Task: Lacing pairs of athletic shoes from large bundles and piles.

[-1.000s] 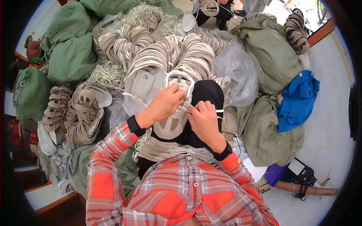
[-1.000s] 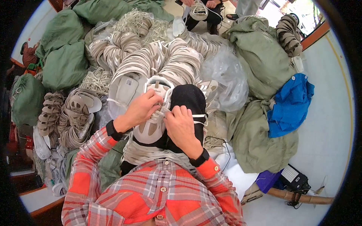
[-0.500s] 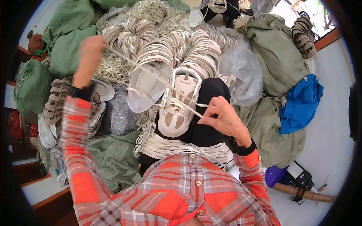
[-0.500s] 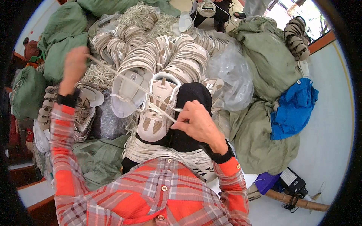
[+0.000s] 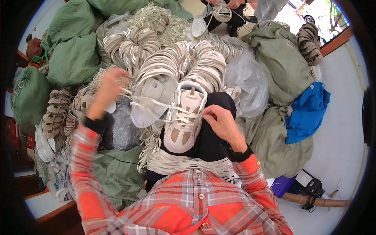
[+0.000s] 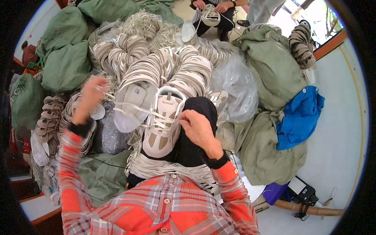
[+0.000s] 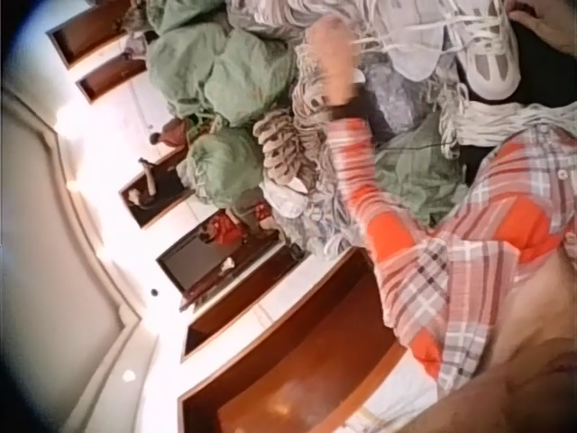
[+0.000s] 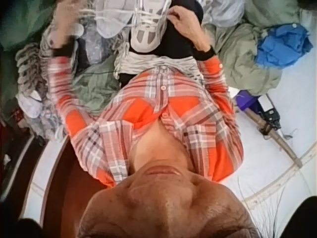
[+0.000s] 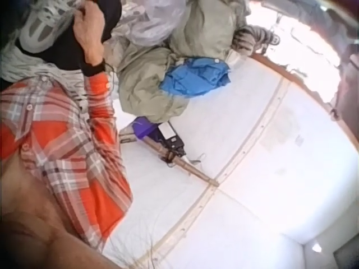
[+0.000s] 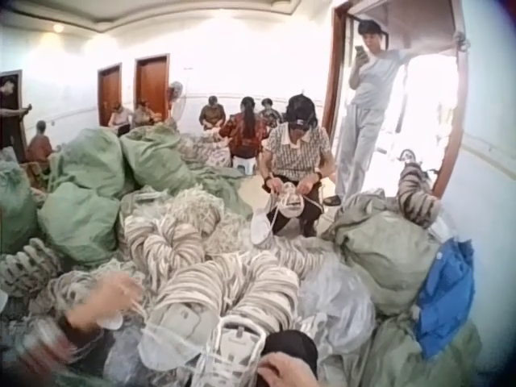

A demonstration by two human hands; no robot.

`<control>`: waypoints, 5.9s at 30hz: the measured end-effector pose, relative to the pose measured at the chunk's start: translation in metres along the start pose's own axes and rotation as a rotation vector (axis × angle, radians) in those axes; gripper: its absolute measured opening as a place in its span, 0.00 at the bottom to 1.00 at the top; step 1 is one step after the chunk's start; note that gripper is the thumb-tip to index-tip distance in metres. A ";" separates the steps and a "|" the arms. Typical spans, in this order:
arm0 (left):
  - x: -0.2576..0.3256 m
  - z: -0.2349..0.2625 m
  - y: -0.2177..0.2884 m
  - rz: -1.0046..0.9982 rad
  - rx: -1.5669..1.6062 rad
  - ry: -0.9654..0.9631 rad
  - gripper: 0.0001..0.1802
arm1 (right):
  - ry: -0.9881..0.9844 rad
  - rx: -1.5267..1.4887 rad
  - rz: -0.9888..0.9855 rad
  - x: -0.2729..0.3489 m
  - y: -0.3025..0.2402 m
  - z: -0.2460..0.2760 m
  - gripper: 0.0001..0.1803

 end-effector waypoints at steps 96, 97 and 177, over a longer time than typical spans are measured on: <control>0.062 -0.074 0.078 0.109 0.353 -0.172 0.12 | -0.018 0.519 0.504 -0.016 -0.055 -0.022 0.12; 0.051 -0.066 0.108 0.155 0.405 -0.197 0.12 | 0.095 0.359 0.457 -0.024 -0.061 -0.008 0.08; 0.053 -0.113 0.130 0.047 0.432 -0.297 0.14 | 0.146 0.351 0.582 0.006 -0.027 0.017 0.04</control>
Point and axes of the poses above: each hand's wrist, its own x-axis away from the middle knuckle, its own z-axis out of the back of the hand, y = z × x, the point moved 8 cm from there along -x, towards the middle knuckle, and after that the axes turned 13 degrees about y, right-handed, at the moved point
